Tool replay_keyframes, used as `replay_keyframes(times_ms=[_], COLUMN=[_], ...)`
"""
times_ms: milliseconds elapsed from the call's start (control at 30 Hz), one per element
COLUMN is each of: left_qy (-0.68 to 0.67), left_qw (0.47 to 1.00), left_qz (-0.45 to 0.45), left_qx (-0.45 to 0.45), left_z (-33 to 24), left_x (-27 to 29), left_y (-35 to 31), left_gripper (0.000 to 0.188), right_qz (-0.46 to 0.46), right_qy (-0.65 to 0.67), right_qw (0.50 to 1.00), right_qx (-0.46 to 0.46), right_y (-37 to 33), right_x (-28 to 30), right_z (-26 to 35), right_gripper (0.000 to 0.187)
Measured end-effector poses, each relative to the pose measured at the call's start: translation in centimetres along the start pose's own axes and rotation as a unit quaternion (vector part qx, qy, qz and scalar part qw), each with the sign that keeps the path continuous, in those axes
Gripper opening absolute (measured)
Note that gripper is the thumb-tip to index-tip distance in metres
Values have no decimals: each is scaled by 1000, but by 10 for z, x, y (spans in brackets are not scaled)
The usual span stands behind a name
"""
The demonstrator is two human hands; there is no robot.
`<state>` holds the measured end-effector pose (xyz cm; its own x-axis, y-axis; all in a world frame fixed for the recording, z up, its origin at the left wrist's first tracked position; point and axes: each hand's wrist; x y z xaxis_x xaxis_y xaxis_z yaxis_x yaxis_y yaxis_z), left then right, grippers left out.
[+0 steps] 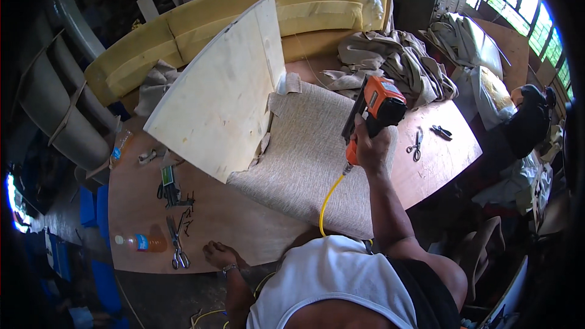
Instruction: The person uses a pneumatic staple gun to attach beige fabric to a wooden furniture frame. They repeatedly pull the fabric taut with their hands and fire staples along the edges to secure it. The person rotates the frame to access different sides and continues stapling until the fabric is fully attached.
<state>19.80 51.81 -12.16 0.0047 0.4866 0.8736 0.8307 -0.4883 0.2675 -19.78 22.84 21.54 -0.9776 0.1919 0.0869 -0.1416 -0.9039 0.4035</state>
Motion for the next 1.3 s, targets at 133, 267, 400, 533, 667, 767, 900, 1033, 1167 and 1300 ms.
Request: replay_keyframes(times_ms=[133,267,400,533,667,767,900,1033,1167,1300], left_qy=[-83,-351,-452,-177,89,133,105,13,-26,-73], left_qw=[991,934,832,897,947,931,943,956,959,953], left_qz=[14,-57,-164,-52,-32,-151,-190,-199,-221,-235], left_qx=[-102,-39,-277,-403,-307,-305,-253,-216,-178,-177], left_z=[-23,-74,-257,-373,-411,-376,-297,-257,-226,-193], left_x=[6,51,233,340,332,293,301,293,288,275], left_y=[2,84,196,239,224,227,193,149,110,99], left_gripper=[23,46,45,52,59,63,56,41,41,39], right_qz=[90,248,348,355,380,373,395,409,438,472], right_qy=[102,85,102,141,219,276,265,223,159,65], right_qw=[987,943,894,855,794,768,726,727,743,749], right_qx=[-90,-205,-263,-351,-420,-442,-496,-505,-480,-461], right_y=[-9,-19,-23,-28,-30,-28,-33,-41,-46,-47], right_x=[31,23,-5,-53,-93,-107,-123,-136,-147,-164], right_z=[-18,22,-1,-19,-47,-76,-86,-106,-114,-105], right_gripper=[24,41,51,55,56,54,53,54,56,63])
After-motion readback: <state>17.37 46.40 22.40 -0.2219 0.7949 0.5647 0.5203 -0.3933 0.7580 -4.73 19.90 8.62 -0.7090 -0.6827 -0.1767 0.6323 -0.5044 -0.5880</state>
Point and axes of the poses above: each hand's wrist, its own y-axis towards the middle knuckle, its own x-axis out of the back of the hand, z = x × y, and after that the axes turned 6 degrees about z, right-handed
